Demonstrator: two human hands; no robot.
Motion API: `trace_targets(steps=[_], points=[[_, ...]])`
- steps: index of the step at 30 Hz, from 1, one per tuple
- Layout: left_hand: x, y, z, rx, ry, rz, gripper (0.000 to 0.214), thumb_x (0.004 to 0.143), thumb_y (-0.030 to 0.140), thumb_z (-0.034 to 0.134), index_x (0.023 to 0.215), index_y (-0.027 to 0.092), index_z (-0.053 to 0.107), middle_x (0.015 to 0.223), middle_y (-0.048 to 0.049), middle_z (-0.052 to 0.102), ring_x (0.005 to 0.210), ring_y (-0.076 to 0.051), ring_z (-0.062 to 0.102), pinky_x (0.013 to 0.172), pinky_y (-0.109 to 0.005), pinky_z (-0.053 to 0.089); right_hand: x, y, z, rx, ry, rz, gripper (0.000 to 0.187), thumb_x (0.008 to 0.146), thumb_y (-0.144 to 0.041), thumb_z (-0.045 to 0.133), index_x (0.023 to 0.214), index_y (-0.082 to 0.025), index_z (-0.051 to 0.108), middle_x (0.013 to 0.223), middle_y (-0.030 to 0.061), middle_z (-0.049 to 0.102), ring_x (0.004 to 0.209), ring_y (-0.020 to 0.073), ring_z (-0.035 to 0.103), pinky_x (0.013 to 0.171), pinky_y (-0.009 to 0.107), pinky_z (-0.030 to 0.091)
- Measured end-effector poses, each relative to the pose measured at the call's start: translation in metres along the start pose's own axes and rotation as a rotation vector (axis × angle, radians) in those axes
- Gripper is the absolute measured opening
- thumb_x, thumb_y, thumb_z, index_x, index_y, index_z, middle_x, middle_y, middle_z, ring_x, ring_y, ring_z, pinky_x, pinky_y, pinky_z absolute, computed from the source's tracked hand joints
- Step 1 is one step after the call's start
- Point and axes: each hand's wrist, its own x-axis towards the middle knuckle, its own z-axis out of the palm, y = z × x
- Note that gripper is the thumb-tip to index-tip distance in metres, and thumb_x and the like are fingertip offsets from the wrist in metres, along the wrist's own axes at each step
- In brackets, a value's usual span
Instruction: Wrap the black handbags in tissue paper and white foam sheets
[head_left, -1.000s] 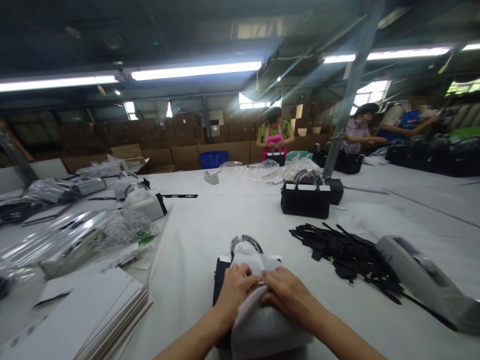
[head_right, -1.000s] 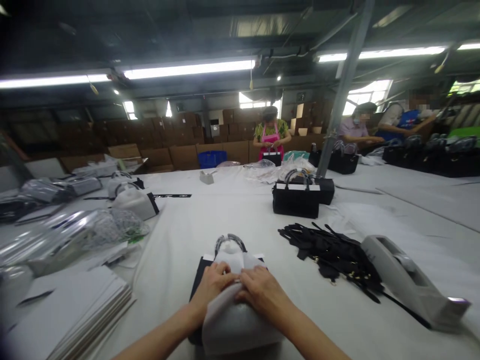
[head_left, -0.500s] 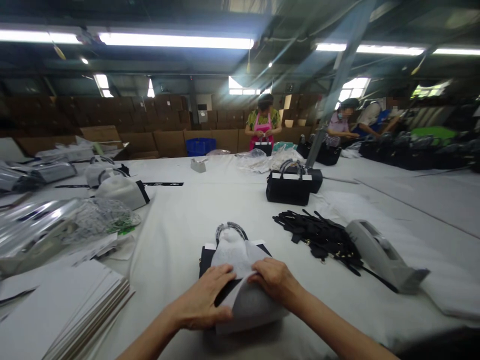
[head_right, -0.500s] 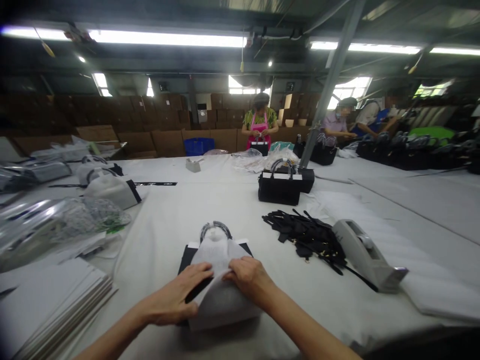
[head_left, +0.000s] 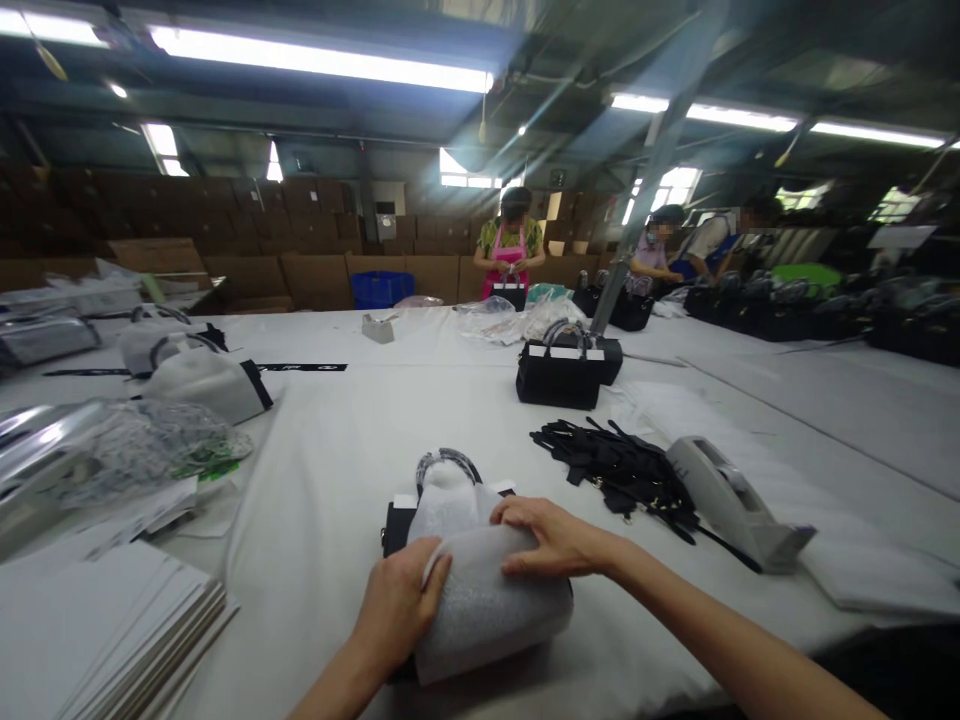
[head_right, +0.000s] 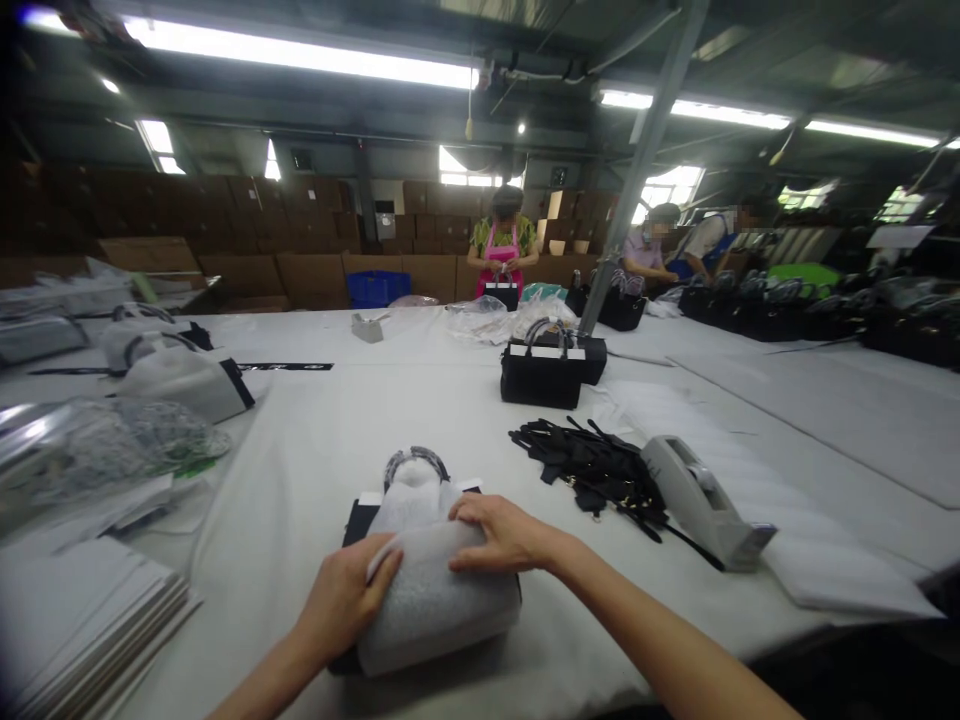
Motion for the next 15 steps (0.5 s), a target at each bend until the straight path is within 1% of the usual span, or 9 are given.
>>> trace_targets(steps=[2, 5, 7, 8, 10, 11, 12, 13, 15], points=[[0.001, -0.001, -0.002, -0.009, 0.003, -0.009, 0.033, 0.094, 0.038, 0.031, 0.101, 0.025, 0.061, 0.100, -0.0034, 0.069, 0.094, -0.021, 0.064, 0.082, -0.032, 0.047, -0.001, 0.000, -0.006, 0.056, -0.033, 0.026, 0.027, 0.078, -0.034, 0.067, 0.099, -0.017, 0.064, 0.106, 0.0058, 0.064, 0.094, 0.0194, 0.060, 0.084, 0.027, 0.044], [0.004, -0.005, -0.003, -0.018, 0.011, -0.030, 0.033, 0.094, 0.037, 0.032, 0.108, 0.024, 0.059, 0.107, -0.0047, 0.068, 0.098, -0.020, 0.064, 0.084, -0.032, 0.050, 0.004, -0.004, -0.007, 0.020, -0.043, 0.063, 0.020, 0.080, -0.027, 0.061, 0.098, -0.019, 0.065, 0.094, 0.0043, 0.068, 0.088, 0.0195, 0.062, 0.079, 0.027, 0.045], [0.007, -0.011, 0.000, -0.006, 0.027, -0.029, 0.033, 0.092, 0.033, 0.034, 0.112, 0.021, 0.057, 0.121, -0.0078, 0.063, 0.110, -0.021, 0.060, 0.091, -0.032, 0.049, 0.008, -0.005, -0.003, -0.025, 0.004, 0.085, 0.014, 0.082, -0.026, 0.057, 0.091, -0.019, 0.065, 0.084, 0.0040, 0.067, 0.080, 0.0194, 0.062, 0.072, 0.026, 0.045], [0.008, -0.014, 0.003, 0.007, 0.027, -0.011, 0.032, 0.091, 0.031, 0.035, 0.113, 0.020, 0.056, 0.131, -0.0093, 0.057, 0.116, -0.021, 0.056, 0.095, -0.032, 0.048, 0.010, -0.004, -0.001, -0.044, 0.037, 0.092, 0.012, 0.083, -0.026, 0.054, 0.087, -0.019, 0.064, 0.081, 0.0039, 0.067, 0.077, 0.0192, 0.061, 0.069, 0.026, 0.045], [0.012, -0.021, 0.011, 0.057, 0.027, 0.037, 0.032, 0.090, 0.028, 0.037, 0.114, 0.019, 0.056, 0.140, -0.0101, 0.048, 0.122, -0.022, 0.051, 0.099, -0.034, 0.046, 0.011, 0.000, 0.005, -0.077, 0.108, 0.097, 0.014, 0.086, -0.027, 0.050, 0.079, -0.019, 0.059, 0.077, 0.0036, 0.065, 0.072, 0.0186, 0.060, 0.065, 0.027, 0.044], [0.013, -0.024, 0.014, 0.089, 0.033, 0.053, 0.032, 0.089, 0.027, 0.037, 0.114, 0.020, 0.056, 0.139, -0.0097, 0.049, 0.121, -0.024, 0.051, 0.098, -0.037, 0.046, 0.010, 0.002, 0.009, -0.087, 0.137, 0.094, 0.015, 0.087, -0.027, 0.048, 0.077, -0.020, 0.057, 0.076, 0.0032, 0.064, 0.071, 0.0183, 0.059, 0.064, 0.027, 0.043], [0.015, -0.025, 0.017, 0.122, 0.043, 0.055, 0.032, 0.088, 0.026, 0.038, 0.115, 0.020, 0.056, 0.134, -0.0098, 0.054, 0.118, -0.025, 0.052, 0.097, -0.040, 0.046, 0.010, 0.005, 0.012, -0.093, 0.160, 0.093, 0.017, 0.089, -0.028, 0.046, 0.077, -0.020, 0.055, 0.076, 0.0027, 0.063, 0.070, 0.0179, 0.059, 0.063, 0.027, 0.043], [0.016, -0.025, 0.018, 0.149, 0.056, 0.041, 0.032, 0.088, 0.025, 0.039, 0.113, 0.020, 0.057, 0.125, -0.0101, 0.060, 0.113, -0.026, 0.054, 0.095, -0.042, 0.046, 0.009, 0.008, 0.015, -0.097, 0.178, 0.093, 0.018, 0.090, -0.029, 0.045, 0.077, -0.021, 0.053, 0.076, 0.0023, 0.063, 0.069, 0.0177, 0.058, 0.063, 0.027, 0.043], [0.018, -0.021, 0.017, 0.185, 0.052, 0.000, 0.026, 0.087, 0.023, 0.037, 0.100, 0.020, 0.059, 0.103, -0.0101, 0.066, 0.100, -0.027, 0.056, 0.088, -0.043, 0.047, 0.009, 0.012, 0.020, -0.105, 0.211, 0.106, 0.019, 0.091, -0.030, 0.044, 0.076, -0.022, 0.051, 0.075, 0.0018, 0.063, 0.068, 0.0176, 0.058, 0.062, 0.027, 0.042]])
